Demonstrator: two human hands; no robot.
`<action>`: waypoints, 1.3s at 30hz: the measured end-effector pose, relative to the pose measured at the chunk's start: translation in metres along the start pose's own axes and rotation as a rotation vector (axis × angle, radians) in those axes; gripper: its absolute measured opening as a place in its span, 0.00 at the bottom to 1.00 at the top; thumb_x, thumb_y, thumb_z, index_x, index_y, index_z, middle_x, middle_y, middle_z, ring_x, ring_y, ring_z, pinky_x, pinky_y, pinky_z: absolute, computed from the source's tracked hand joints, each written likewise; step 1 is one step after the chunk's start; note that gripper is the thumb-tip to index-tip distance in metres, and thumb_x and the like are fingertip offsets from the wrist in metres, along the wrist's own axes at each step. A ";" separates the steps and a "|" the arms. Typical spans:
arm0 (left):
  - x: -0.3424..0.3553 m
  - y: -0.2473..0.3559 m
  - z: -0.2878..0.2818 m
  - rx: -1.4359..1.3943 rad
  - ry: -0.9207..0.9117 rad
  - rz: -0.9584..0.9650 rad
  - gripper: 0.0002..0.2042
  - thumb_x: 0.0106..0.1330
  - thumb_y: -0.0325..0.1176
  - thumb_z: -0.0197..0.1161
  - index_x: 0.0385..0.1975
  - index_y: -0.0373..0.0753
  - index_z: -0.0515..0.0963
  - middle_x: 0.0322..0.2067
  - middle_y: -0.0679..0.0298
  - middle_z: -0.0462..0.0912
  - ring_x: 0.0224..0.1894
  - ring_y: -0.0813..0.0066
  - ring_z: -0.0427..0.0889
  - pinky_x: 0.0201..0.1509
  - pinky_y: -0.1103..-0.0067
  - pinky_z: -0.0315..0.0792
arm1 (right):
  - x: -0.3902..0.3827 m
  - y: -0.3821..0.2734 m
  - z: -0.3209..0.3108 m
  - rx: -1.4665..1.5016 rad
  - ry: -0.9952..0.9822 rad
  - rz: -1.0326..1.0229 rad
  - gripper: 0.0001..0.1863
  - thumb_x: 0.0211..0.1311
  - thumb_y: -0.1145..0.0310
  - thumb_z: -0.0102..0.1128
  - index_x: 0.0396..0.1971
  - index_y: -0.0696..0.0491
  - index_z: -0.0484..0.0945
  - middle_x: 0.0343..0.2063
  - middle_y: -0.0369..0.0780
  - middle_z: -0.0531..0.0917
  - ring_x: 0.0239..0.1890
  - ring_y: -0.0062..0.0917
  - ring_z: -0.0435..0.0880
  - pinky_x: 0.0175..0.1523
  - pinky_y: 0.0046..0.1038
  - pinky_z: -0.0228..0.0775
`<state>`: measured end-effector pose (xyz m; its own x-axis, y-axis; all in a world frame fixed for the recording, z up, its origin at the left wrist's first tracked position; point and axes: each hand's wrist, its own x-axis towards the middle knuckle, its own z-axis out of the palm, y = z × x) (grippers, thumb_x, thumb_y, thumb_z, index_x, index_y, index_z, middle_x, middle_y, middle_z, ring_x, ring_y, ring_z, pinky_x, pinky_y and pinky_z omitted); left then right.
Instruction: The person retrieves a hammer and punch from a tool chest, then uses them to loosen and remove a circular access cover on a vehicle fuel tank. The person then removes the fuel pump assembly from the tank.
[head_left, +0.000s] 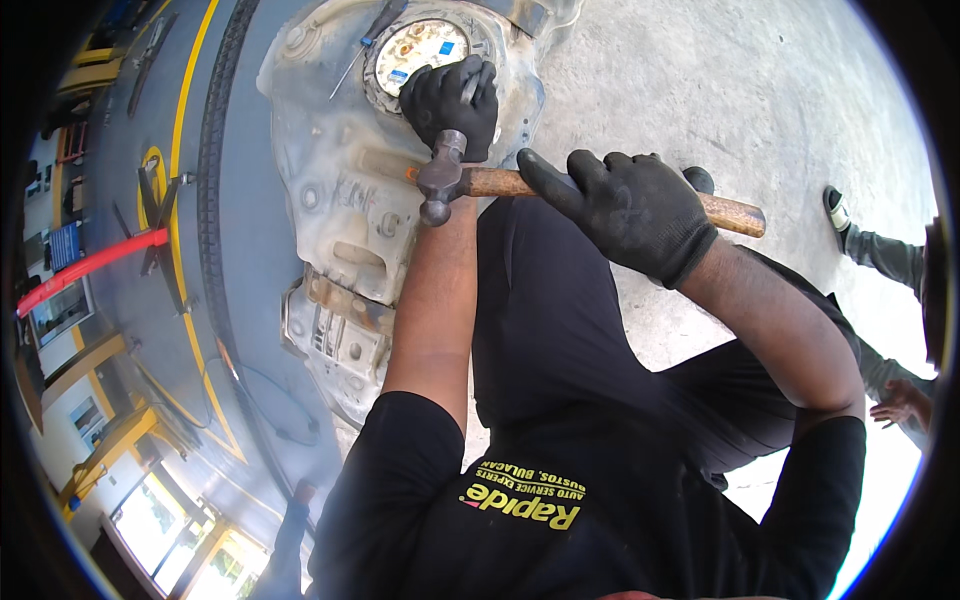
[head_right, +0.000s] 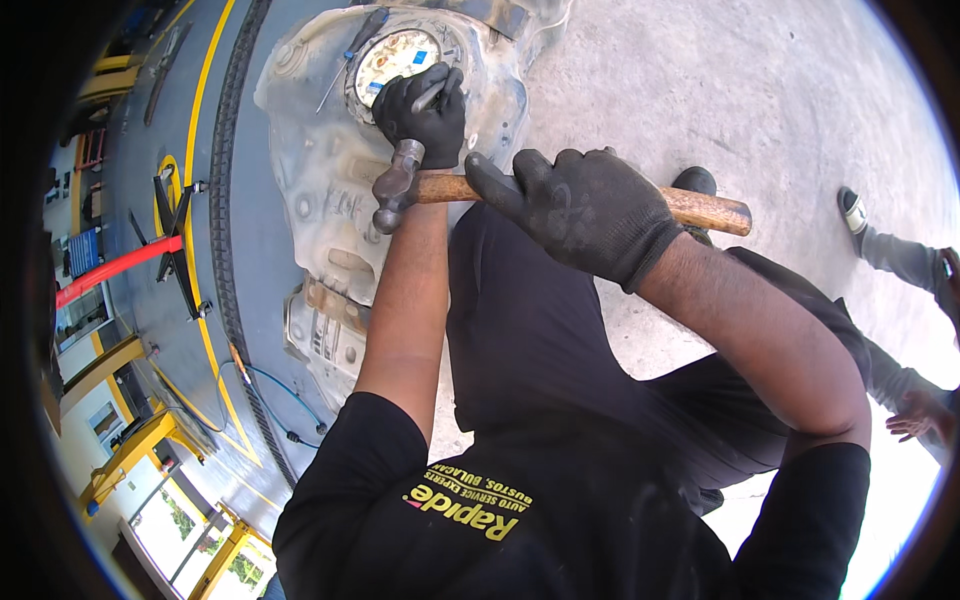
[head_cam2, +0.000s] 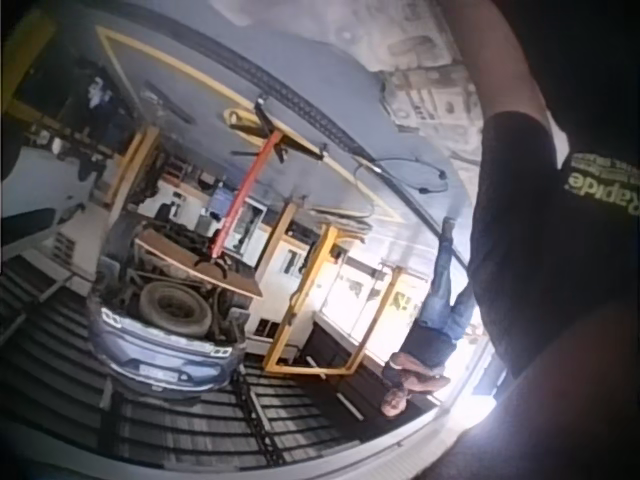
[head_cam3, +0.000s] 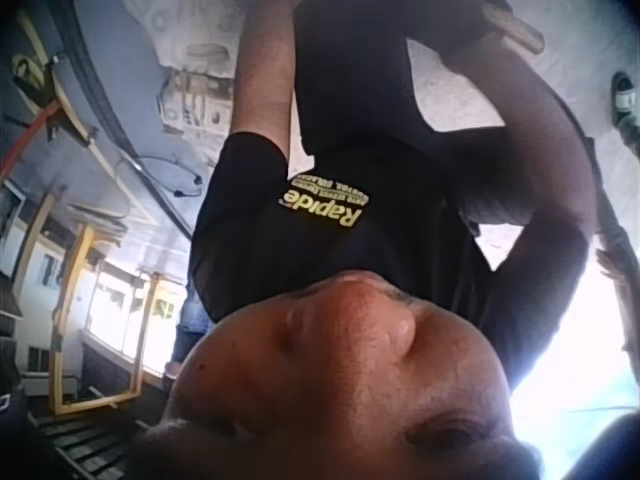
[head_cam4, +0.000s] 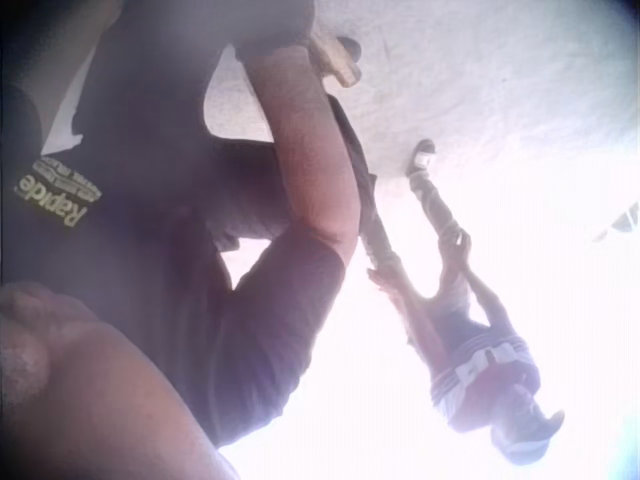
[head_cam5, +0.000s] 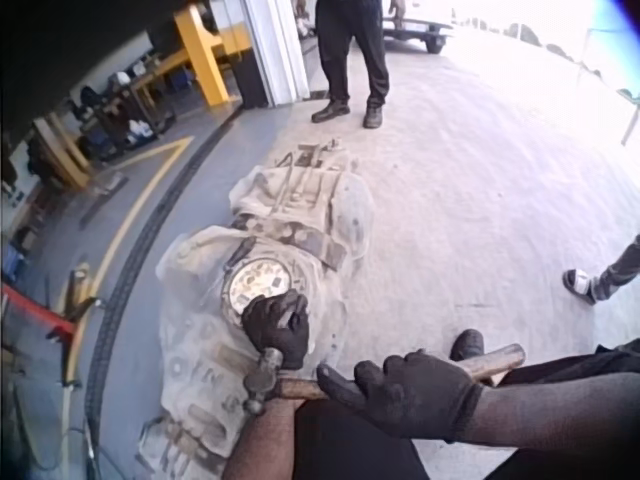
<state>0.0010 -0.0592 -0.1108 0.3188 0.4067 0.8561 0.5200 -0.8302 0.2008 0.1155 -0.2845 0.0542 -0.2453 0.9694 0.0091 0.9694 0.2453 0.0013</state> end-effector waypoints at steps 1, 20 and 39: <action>0.002 0.001 0.000 -0.002 -0.007 0.002 0.04 0.58 0.37 0.73 0.30 0.49 0.85 0.28 0.67 0.86 0.35 0.62 0.82 0.49 0.64 0.75 | -0.001 -0.002 0.003 -0.060 0.024 -0.016 0.39 0.61 0.69 0.61 0.74 0.42 0.62 0.30 0.37 0.76 0.23 0.24 0.82 0.25 0.29 0.78; 0.005 0.004 -0.007 -0.006 -0.047 0.025 0.05 0.53 0.33 0.68 0.29 0.44 0.83 0.30 0.64 0.84 0.37 0.61 0.83 0.51 0.62 0.76 | -0.006 -0.010 0.000 0.033 0.040 -0.004 0.31 0.65 0.67 0.56 0.70 0.45 0.67 0.33 0.37 0.77 0.26 0.26 0.82 0.26 0.30 0.77; 0.004 0.001 -0.003 -0.005 0.008 0.066 0.03 0.55 0.31 0.69 0.29 0.46 0.86 0.28 0.66 0.85 0.35 0.59 0.83 0.45 0.62 0.77 | -0.010 -0.010 -0.001 0.047 0.202 -0.073 0.32 0.66 0.64 0.56 0.71 0.44 0.65 0.31 0.36 0.76 0.23 0.25 0.82 0.24 0.29 0.75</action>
<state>0.0004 -0.0593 -0.1060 0.3464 0.3478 0.8712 0.4942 -0.8571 0.1456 0.1084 -0.2969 0.0551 -0.3047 0.9287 0.2113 0.9470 0.3192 -0.0373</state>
